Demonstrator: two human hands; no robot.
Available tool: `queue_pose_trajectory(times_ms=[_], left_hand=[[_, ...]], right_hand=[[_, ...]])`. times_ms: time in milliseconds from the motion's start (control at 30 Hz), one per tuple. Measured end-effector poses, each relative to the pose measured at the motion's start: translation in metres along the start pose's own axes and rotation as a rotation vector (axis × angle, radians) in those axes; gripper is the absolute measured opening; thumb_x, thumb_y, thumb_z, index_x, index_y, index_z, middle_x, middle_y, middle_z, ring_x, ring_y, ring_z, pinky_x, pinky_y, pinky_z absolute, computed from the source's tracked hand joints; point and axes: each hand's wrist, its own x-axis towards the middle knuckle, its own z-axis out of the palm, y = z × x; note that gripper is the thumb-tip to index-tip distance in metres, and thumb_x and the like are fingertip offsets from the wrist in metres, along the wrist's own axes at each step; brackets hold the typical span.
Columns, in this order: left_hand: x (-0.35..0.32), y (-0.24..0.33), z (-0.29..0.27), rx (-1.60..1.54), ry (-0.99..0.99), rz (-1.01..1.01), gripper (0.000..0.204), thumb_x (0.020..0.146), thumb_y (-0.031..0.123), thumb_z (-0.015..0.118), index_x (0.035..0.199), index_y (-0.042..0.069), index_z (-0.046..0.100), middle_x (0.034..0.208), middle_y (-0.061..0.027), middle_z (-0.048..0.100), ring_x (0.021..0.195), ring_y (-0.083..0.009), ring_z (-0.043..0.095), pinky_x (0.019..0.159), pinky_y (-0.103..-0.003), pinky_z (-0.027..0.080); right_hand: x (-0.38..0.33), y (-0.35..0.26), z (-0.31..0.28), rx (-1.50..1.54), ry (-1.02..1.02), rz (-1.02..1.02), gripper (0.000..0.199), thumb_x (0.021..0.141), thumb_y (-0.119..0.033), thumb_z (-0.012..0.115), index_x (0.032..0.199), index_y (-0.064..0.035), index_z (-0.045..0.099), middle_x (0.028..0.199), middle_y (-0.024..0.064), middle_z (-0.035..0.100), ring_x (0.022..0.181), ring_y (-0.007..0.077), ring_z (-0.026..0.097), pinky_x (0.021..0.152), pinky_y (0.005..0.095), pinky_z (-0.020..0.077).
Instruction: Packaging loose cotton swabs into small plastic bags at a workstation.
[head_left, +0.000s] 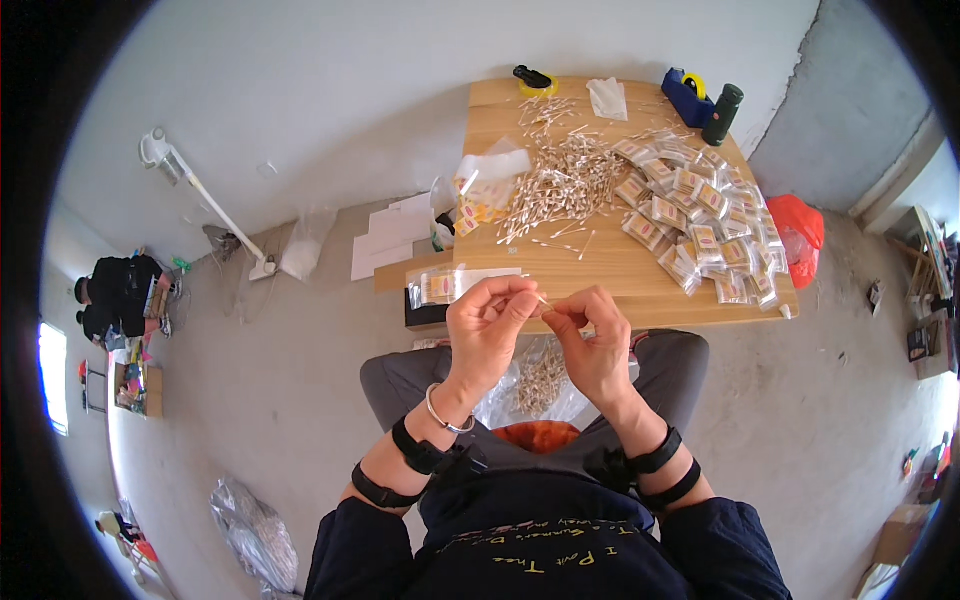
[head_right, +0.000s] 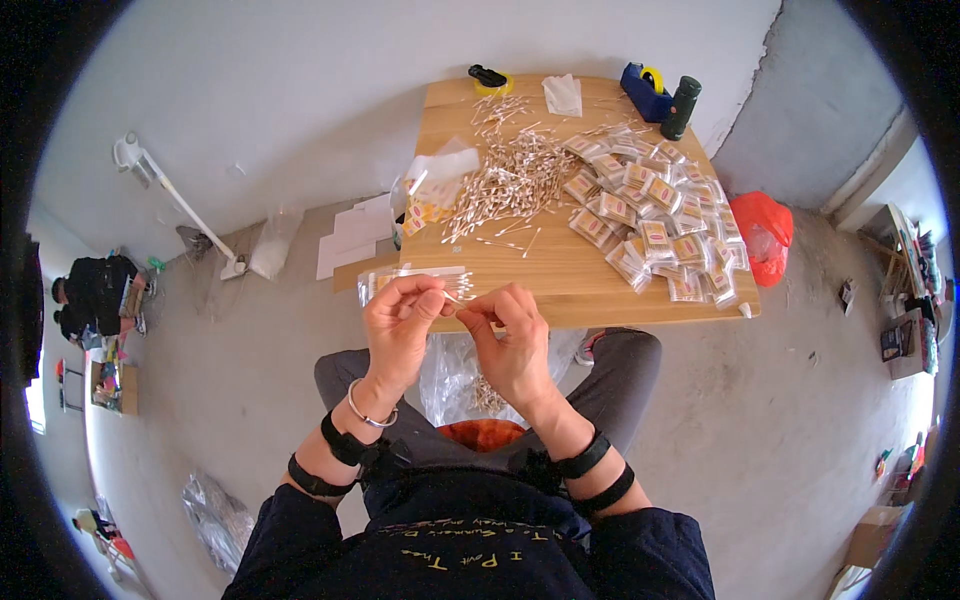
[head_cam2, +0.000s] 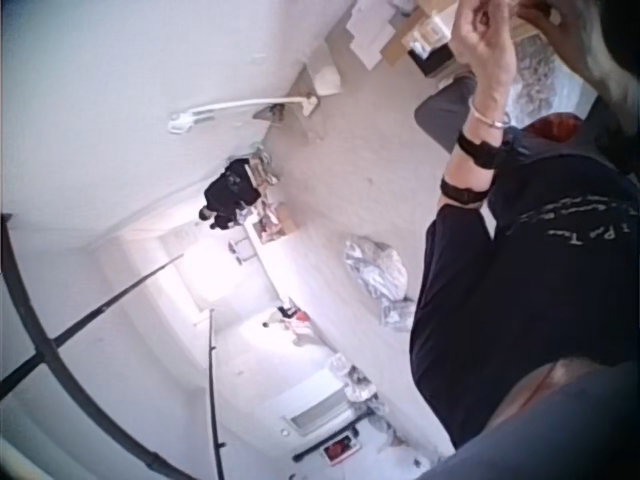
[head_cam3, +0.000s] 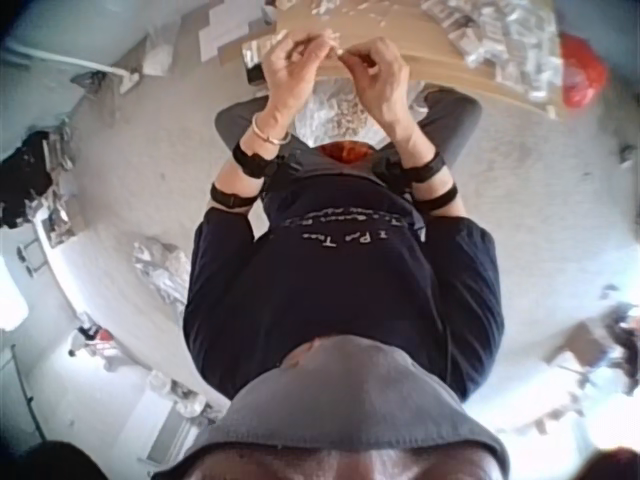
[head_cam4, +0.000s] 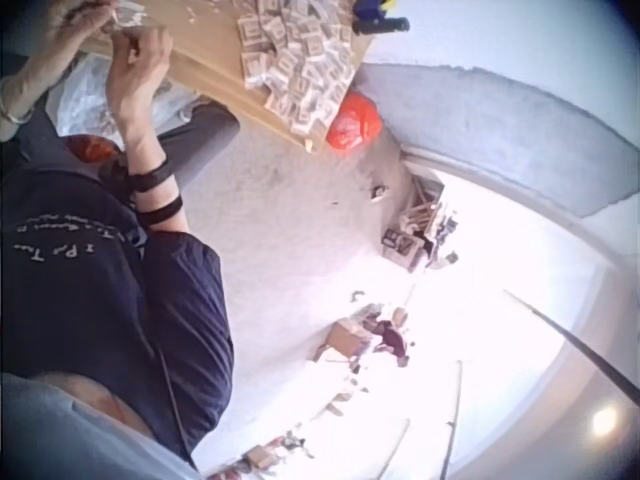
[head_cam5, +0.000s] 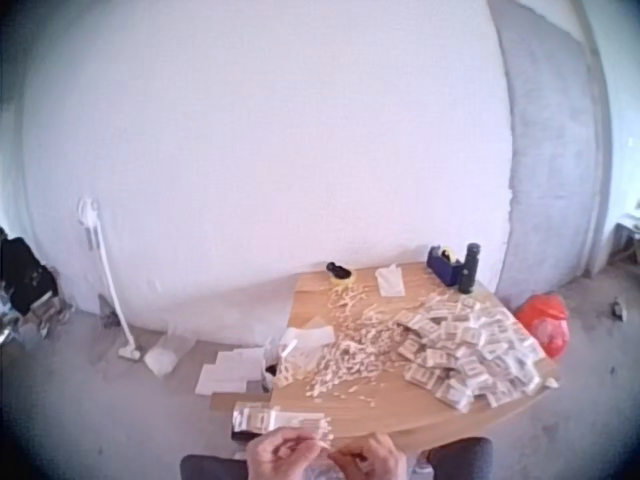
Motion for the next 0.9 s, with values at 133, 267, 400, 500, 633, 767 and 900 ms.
queue_pose_trajectory(times_ms=[133, 267, 400, 500, 633, 767, 900], left_hand=[[-0.005, 0.003, 0.008, -0.015, 0.005, 0.041, 0.016, 0.092, 0.007, 0.065, 0.104, -0.003, 0.062, 0.095, -0.0098, 0.067, 0.081, -0.0121, 0.064, 0.077, -0.026, 0.054], [-0.008, 0.002, 0.013, -0.125, 0.035, 0.022, 0.015, 0.095, 0.013, 0.062, 0.098, -0.002, 0.061, 0.090, -0.0084, 0.067, 0.079, -0.0135, 0.064, 0.076, -0.026, 0.053], [-0.008, -0.002, 0.014, -0.118, 0.029, -0.008, 0.015, 0.097, 0.015, 0.059, 0.099, 0.000, 0.058, 0.089, -0.0072, 0.065, 0.079, -0.0135, 0.063, 0.078, -0.027, 0.052], [-0.010, -0.003, 0.006, -0.209, -0.009, -0.058, 0.015, 0.098, 0.017, 0.057, 0.101, 0.002, 0.056, 0.091, -0.0069, 0.063, 0.083, -0.0126, 0.061, 0.079, -0.027, 0.051], [-0.014, -0.005, -0.005, -0.085, -0.063, -0.026, 0.015, 0.099, 0.018, 0.055, 0.103, 0.003, 0.054, 0.096, -0.0067, 0.062, 0.087, -0.0110, 0.059, 0.080, -0.026, 0.050], [-0.009, 0.005, 0.009, 0.019, -0.034, 0.102, 0.014, 0.093, 0.004, 0.061, 0.106, 0.000, 0.057, 0.096, -0.0073, 0.064, 0.088, -0.0100, 0.061, 0.081, -0.023, 0.050], [-0.009, 0.001, 0.011, 0.023, 0.003, 0.118, 0.014, 0.090, -0.001, 0.063, 0.104, -0.003, 0.060, 0.095, -0.0104, 0.067, 0.085, -0.0117, 0.064, 0.078, -0.023, 0.052]], right_hand=[[-0.004, -0.007, -0.005, 0.037, 0.028, 0.002, 0.011, 0.079, 0.002, 0.072, 0.084, -0.0006, 0.062, 0.075, 0.0069, 0.058, 0.065, 0.0145, 0.057, 0.060, 0.0262, 0.0462], [-0.008, -0.008, -0.006, 0.076, 0.005, 0.030, 0.010, 0.081, 0.002, 0.072, 0.085, -0.0008, 0.063, 0.076, 0.0050, 0.059, 0.066, 0.0110, 0.057, 0.061, 0.0244, 0.0462], [-0.012, 0.001, -0.005, 0.228, -0.015, 0.129, 0.009, 0.082, -0.001, 0.072, 0.086, -0.0007, 0.065, 0.075, 0.0056, 0.062, 0.065, 0.0111, 0.058, 0.061, 0.0252, 0.0482], [-0.015, 0.008, -0.002, 0.367, -0.027, 0.232, 0.008, 0.083, -0.001, 0.072, 0.087, -0.0002, 0.065, 0.075, 0.0039, 0.062, 0.065, 0.0085, 0.056, 0.061, 0.0243, 0.0474], [-0.014, 0.010, -0.004, 0.315, -0.018, 0.231, 0.010, 0.082, -0.002, 0.073, 0.086, 0.0004, 0.065, 0.074, 0.0028, 0.062, 0.066, 0.0079, 0.055, 0.061, 0.0241, 0.0471], [-0.010, 0.002, -0.006, 0.217, -0.018, 0.171, 0.010, 0.081, -0.002, 0.074, 0.085, 0.0001, 0.065, 0.074, 0.0038, 0.062, 0.065, 0.0088, 0.056, 0.061, 0.0243, 0.0472], [-0.008, -0.004, -0.004, 0.163, -0.020, 0.144, 0.010, 0.080, -0.001, 0.074, 0.085, -0.0005, 0.065, 0.074, 0.0055, 0.061, 0.065, 0.0107, 0.057, 0.061, 0.0251, 0.0477]])
